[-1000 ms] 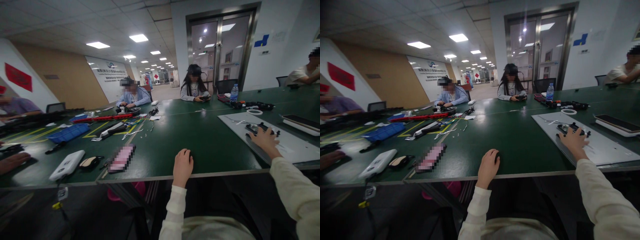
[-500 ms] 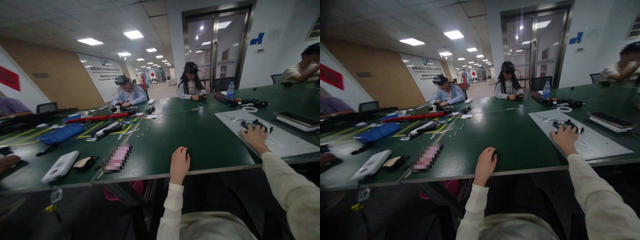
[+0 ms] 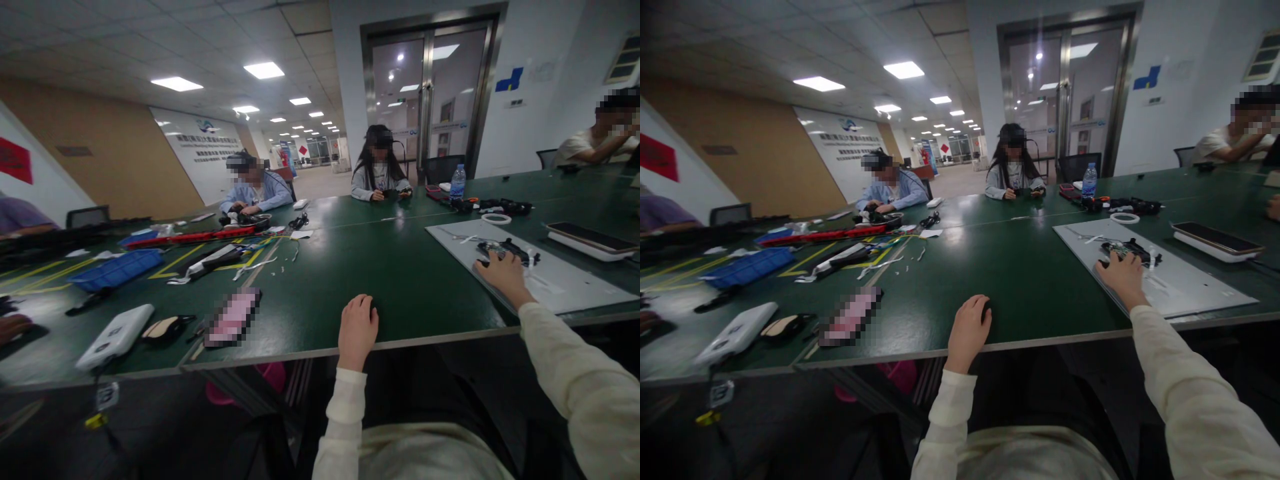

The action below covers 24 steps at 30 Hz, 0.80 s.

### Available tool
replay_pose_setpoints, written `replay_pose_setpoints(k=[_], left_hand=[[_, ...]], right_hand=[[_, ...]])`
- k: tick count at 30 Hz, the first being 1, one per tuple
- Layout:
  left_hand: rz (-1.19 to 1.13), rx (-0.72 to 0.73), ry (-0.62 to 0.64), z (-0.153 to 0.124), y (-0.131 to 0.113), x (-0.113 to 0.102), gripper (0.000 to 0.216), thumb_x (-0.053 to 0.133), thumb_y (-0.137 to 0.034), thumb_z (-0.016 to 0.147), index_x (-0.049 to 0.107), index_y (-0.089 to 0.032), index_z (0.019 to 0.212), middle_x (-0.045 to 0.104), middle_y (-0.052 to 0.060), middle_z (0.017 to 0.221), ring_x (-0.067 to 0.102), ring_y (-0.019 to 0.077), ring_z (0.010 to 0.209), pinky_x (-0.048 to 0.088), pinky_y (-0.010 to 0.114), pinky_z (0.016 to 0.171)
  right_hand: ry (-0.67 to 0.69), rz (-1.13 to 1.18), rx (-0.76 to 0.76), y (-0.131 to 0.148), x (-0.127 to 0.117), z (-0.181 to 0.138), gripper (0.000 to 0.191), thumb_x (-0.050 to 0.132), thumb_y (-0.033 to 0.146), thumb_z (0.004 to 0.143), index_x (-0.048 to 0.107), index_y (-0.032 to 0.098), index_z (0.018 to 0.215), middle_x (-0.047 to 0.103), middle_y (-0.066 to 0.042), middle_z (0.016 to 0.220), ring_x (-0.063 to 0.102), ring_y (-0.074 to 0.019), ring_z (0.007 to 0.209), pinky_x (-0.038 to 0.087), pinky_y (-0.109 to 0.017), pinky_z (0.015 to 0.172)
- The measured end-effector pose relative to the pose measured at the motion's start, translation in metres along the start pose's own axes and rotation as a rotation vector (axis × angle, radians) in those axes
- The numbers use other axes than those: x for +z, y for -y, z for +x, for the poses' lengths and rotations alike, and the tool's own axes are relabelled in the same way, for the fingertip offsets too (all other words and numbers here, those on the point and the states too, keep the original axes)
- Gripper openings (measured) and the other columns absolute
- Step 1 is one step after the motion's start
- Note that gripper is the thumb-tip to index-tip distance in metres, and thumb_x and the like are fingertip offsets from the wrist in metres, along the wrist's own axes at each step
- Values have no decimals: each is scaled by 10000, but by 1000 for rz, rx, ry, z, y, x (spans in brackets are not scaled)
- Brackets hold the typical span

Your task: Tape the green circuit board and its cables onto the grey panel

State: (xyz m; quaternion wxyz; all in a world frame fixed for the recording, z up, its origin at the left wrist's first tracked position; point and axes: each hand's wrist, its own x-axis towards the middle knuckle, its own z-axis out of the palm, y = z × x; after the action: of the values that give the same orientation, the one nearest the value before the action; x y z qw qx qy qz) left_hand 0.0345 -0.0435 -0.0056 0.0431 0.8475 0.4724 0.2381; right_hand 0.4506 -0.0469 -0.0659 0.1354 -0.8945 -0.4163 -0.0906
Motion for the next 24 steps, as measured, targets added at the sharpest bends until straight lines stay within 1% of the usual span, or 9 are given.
replay_pose_setpoints(k=[2,4,9,13,15,18,20,22,24], left_hand=[[0,-1,0,0,0,0,334,381,-260,934,530,-178,1223,536,84,1283,488,207,1206,386,406,1048],[-2,-3,-2,0,0,1,333,382,-259,934,529,-185,1223,535,80,1285,490,206,1205,384,407,1050],[-1,-10,1,0,-1,1,335,375,-255,933,530,-187,1222,537,85,1283,487,214,1210,379,429,1053],[0,-7,6,0,-2,0,336,385,-256,931,528,-187,1227,542,83,1282,488,214,1208,388,424,1045],[2,0,-4,0,-2,0,325,386,-243,929,538,-187,1212,550,81,1268,494,210,1198,383,414,1050],[1,-4,-4,0,-1,0,316,394,-241,926,543,-193,1201,550,78,1267,499,211,1194,381,414,1053],[-1,-7,3,0,-1,0,318,403,-251,925,541,-195,1205,547,77,1272,500,212,1197,385,414,1051],[5,-9,6,0,0,0,321,405,-253,924,540,-194,1208,550,78,1271,503,212,1194,390,413,1047],[15,-5,6,-1,1,1,324,404,-253,923,540,-194,1211,551,79,1271,505,212,1191,393,414,1046]], right_hand=[[-21,25,35,0,1,2,675,330,566,851,461,77,1298,375,-280,1281,356,-427,1183,291,-544,918],[-18,52,35,1,1,4,690,355,593,829,476,92,1288,379,-268,1284,360,-426,1180,302,-535,912],[-38,85,42,1,4,3,709,364,597,817,457,97,1311,326,-258,1352,321,-431,1216,265,-561,955],[-130,66,30,7,3,-5,633,350,564,839,486,142,1291,193,-217,1459,216,-445,1284,270,-609,940],[-169,30,-30,12,-1,-8,564,327,521,866,515,166,1262,212,-190,1466,178,-433,1305,249,-650,931],[-125,-34,-150,22,-7,-9,486,295,459,900,591,173,1159,397,-178,1358,251,-400,1275,147,-711,944],[-71,-73,-220,28,-11,-5,472,292,445,909,624,169,1100,471,-176,1287,294,-392,1249,64,-733,947],[-29,-108,-254,33,-11,2,478,303,457,907,632,167,1096,460,-181,1305,276,-406,1263,6,-738,946],[23,-124,-226,39,-9,10,521,310,509,895,622,168,1136,412,-190,1358,237,-441,1283,-11,-745,933]])
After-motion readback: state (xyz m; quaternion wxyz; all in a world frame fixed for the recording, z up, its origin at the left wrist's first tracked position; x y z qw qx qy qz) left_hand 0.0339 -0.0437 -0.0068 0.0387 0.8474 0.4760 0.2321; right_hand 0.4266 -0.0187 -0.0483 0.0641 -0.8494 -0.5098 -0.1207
